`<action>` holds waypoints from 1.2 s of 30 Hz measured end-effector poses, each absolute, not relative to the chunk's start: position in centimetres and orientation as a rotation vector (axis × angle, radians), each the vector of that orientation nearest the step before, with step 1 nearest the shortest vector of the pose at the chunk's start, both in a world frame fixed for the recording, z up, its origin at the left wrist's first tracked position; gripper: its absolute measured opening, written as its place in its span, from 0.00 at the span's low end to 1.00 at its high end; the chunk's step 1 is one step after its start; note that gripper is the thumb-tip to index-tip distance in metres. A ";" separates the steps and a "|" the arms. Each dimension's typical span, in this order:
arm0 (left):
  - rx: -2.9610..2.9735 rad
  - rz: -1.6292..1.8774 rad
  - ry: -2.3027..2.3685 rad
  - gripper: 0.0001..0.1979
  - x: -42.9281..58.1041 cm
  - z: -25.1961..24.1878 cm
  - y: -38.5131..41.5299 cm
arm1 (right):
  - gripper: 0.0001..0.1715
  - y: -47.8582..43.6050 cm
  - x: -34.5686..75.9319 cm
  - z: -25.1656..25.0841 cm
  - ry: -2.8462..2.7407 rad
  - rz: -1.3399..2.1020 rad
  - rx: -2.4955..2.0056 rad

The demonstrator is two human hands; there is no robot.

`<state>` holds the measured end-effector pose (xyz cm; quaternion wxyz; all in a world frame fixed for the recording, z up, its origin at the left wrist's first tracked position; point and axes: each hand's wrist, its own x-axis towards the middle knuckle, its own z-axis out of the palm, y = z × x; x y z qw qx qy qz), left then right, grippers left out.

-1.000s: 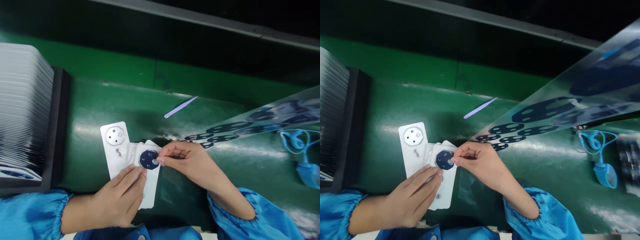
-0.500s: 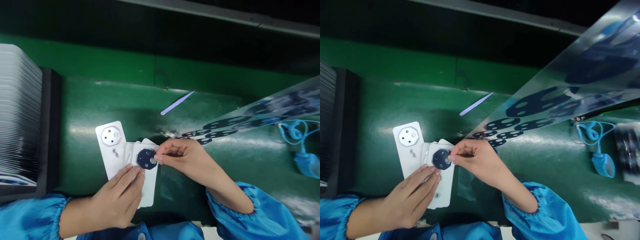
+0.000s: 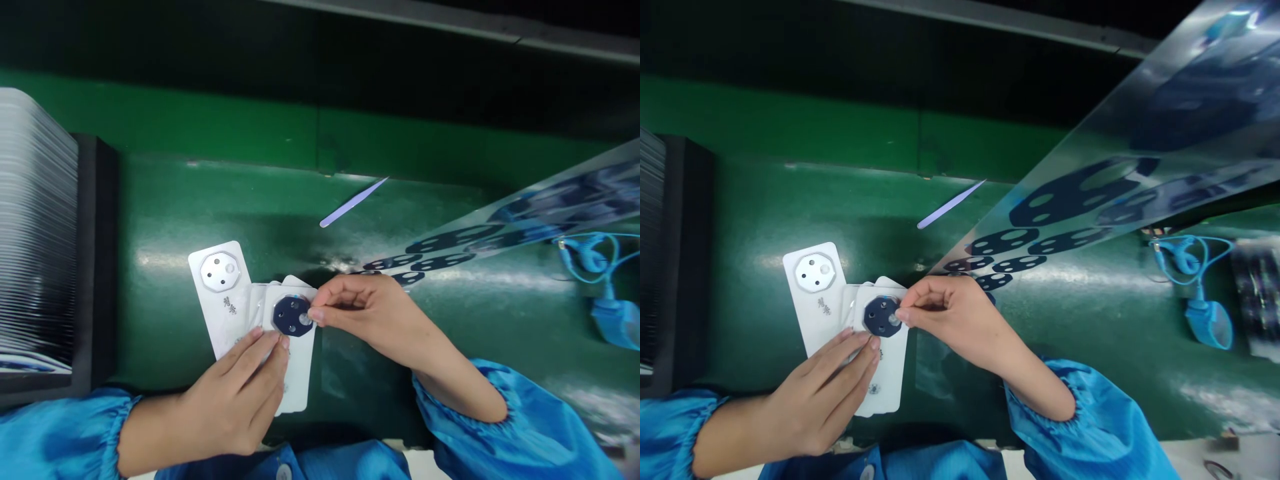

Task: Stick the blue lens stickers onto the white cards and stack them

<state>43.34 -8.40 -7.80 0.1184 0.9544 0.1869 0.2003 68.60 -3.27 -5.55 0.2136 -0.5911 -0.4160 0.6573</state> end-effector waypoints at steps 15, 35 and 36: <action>2.796 0.614 0.540 0.13 43.5 -7.5 -8.0 | 0.13 -3.3 68.4 -5.6 -1.151 1.796 -1.652; 2.852 0.545 0.569 0.14 43.5 -7.9 -8.4 | 0.11 -5.7 65.7 -5.8 -2.002 0.602 -1.573; 2.853 0.542 0.565 0.14 43.5 -8.0 -8.4 | 0.14 -5.9 65.4 -6.0 -2.111 0.424 -1.558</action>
